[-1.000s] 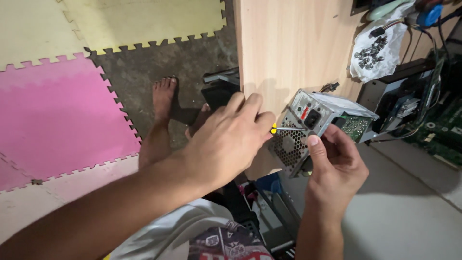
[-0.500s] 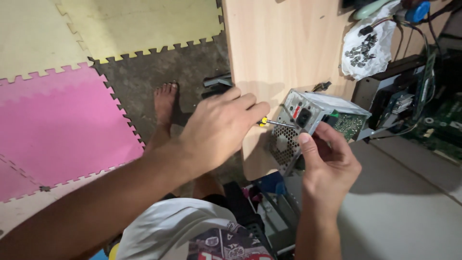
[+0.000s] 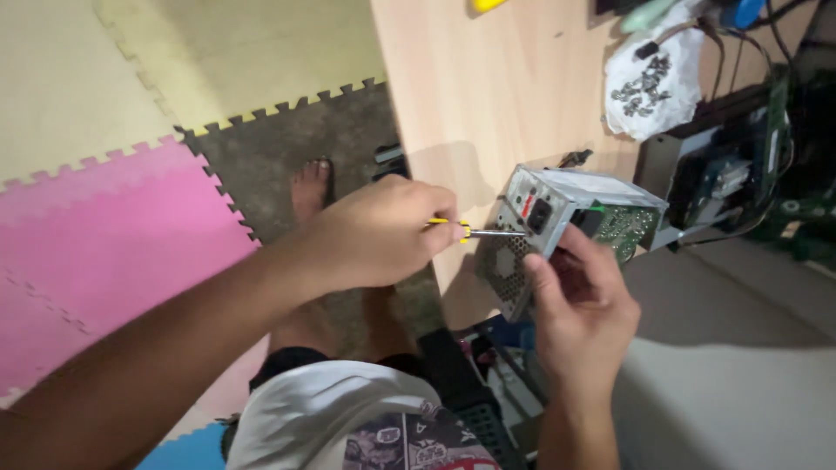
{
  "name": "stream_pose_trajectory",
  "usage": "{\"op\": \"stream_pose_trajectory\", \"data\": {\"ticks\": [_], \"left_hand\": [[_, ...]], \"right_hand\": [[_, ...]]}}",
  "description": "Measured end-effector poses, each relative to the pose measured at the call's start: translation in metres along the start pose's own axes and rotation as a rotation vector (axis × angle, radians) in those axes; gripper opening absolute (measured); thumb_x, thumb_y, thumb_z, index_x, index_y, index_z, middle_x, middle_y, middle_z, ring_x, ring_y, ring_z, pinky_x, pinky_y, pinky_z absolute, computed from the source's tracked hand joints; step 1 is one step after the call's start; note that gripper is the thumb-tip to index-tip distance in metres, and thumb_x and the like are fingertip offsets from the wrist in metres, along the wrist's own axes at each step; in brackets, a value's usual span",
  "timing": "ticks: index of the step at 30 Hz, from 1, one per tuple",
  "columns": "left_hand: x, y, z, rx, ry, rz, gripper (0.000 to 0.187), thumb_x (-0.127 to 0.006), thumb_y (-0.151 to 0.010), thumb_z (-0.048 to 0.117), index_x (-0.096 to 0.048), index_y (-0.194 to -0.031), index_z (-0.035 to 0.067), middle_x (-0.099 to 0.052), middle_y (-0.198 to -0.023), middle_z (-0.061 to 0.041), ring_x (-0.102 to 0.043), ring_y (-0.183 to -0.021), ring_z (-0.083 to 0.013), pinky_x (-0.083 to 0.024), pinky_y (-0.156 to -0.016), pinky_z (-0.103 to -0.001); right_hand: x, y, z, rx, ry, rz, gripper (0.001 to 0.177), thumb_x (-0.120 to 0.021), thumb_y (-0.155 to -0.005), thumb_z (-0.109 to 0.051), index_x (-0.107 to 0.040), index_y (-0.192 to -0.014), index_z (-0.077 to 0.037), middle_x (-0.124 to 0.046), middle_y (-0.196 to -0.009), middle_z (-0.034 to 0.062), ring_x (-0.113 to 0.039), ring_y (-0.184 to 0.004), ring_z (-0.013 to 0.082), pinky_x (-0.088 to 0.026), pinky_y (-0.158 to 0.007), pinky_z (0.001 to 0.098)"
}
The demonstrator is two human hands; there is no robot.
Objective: Disassembling and repairing a computer power supply unit on a desk.
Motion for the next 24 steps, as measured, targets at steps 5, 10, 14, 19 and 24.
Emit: {"op": "stream_pose_trajectory", "data": {"ticks": [5, 10, 14, 19, 24], "left_hand": [[0.015, -0.013, 0.033, 0.487, 0.139, -0.248, 0.029, -0.062, -0.091, 0.036, -0.070, -0.101, 0.010, -0.072, -0.073, -0.006, -0.072, -0.060, -0.0187, -0.056, -0.055, -0.036], [0.019, -0.025, 0.024, 0.577, 0.230, -0.374, 0.021, -0.064, -0.090, 0.025, -0.072, -0.094, 0.006, -0.073, -0.070, -0.002, -0.069, -0.056, -0.0085, -0.052, -0.047, -0.027], [0.014, -0.027, 0.016, 0.616, 0.252, -0.366, 0.019, -0.066, -0.093, 0.019, -0.073, -0.095, 0.002, -0.065, -0.063, -0.009, -0.061, -0.049, -0.0113, -0.041, -0.043, -0.026], [0.012, -0.024, 0.019, 0.704, 0.345, -0.313, 0.019, -0.064, -0.091, 0.017, -0.073, -0.099, 0.002, -0.071, -0.073, -0.003, -0.053, -0.049, -0.0079, -0.039, -0.043, -0.023], [0.010, -0.019, 0.017, 0.753, 0.364, -0.260, 0.019, -0.065, -0.094, 0.018, -0.071, -0.101, 0.001, -0.065, -0.073, -0.002, -0.041, -0.051, -0.0052, -0.031, -0.045, -0.022]], "right_hand": [[0.007, -0.003, -0.026, 0.083, 0.234, -0.097, 0.046, -0.075, -0.086, 0.003, -0.066, -0.131, -0.001, -0.069, -0.114, 0.0107, -0.069, -0.096, 0.0171, -0.056, -0.084, 0.0275], [0.014, -0.006, -0.013, 0.130, 0.206, -0.028, 0.045, -0.079, -0.087, 0.000, -0.064, -0.129, -0.004, -0.071, -0.116, 0.0160, -0.072, -0.104, 0.0258, -0.057, -0.088, 0.0328], [0.020, -0.006, -0.015, -0.204, -0.036, -0.001, 0.062, -0.075, -0.087, -0.003, -0.052, -0.144, -0.002, -0.076, -0.113, 0.0140, -0.078, -0.100, 0.0220, -0.061, -0.086, 0.0333], [0.015, 0.010, 0.011, -0.188, -0.115, 0.069, 0.061, -0.078, -0.088, -0.008, -0.052, -0.143, -0.002, -0.077, -0.114, 0.0140, -0.078, -0.102, 0.0208, -0.061, -0.090, 0.0319], [0.006, 0.008, 0.023, -0.214, -0.364, -0.012, 0.078, -0.071, -0.091, -0.004, -0.030, -0.157, 0.000, -0.073, -0.123, 0.0171, -0.077, -0.104, 0.0222, -0.061, -0.089, 0.0317]]}}
Point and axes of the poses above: each hand's wrist, its own y-axis away from the middle knuckle, its own x-axis out of the back of the hand, z = x × y, the point moved 1 cm from there along -y, towards the middle knuckle
